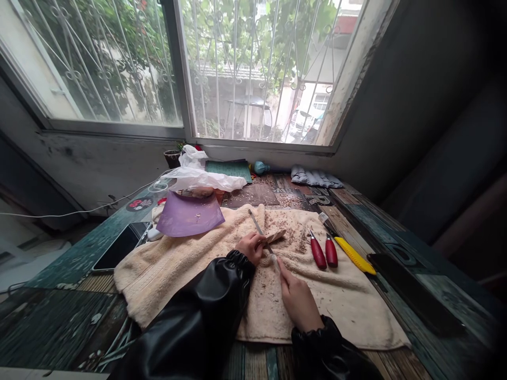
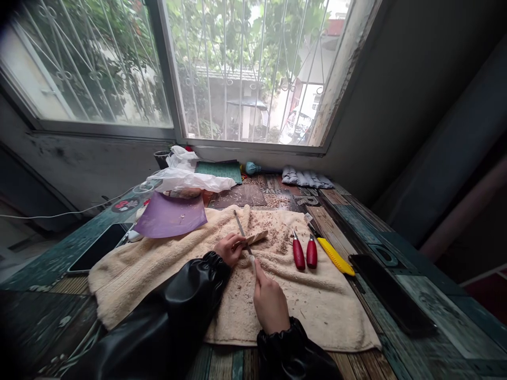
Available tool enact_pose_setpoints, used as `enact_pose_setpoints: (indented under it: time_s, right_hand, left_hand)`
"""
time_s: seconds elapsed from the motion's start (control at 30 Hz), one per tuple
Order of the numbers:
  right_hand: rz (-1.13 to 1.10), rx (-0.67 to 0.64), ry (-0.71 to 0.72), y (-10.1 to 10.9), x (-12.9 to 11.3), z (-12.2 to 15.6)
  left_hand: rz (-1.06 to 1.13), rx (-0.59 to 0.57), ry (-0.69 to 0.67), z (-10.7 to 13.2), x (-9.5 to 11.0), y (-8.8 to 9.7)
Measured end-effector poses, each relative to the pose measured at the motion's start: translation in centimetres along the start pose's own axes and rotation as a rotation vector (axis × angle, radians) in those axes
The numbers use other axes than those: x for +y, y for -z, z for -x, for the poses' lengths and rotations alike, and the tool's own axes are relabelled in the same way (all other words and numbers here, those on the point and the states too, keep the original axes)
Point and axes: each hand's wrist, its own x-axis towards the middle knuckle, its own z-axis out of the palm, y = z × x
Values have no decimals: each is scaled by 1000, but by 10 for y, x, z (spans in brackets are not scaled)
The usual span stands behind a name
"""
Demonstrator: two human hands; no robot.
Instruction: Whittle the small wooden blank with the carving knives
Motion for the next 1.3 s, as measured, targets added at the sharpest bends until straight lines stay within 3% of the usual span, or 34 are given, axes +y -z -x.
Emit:
enact_pose_setpoints:
  time_s: [0.3, 0.53, 0.73, 0.9, 1.07, 1.3]
  right_hand:
    - [78, 41, -57, 7, 8, 21]
    - [42, 127, -83, 4, 3, 4]
    - [-115, 119, -33, -1, 1, -4]
    - [-121, 81, -43, 0, 5, 10]
    - [-85, 49, -83, 6, 11, 26]
    - [-91, 107, -55, 0, 3, 0]
  left_hand:
    - [24, 6, -23, -1, 0, -3]
    - [97, -1, -42, -6, -4, 1]
    - [-24, 17, 10, -4, -4, -3]
    - [-106, 20, 43, -1, -2, -6]
    - [-3, 8, 14, -2, -4, -4]
    - [123, -55, -21, -5, -4, 2]
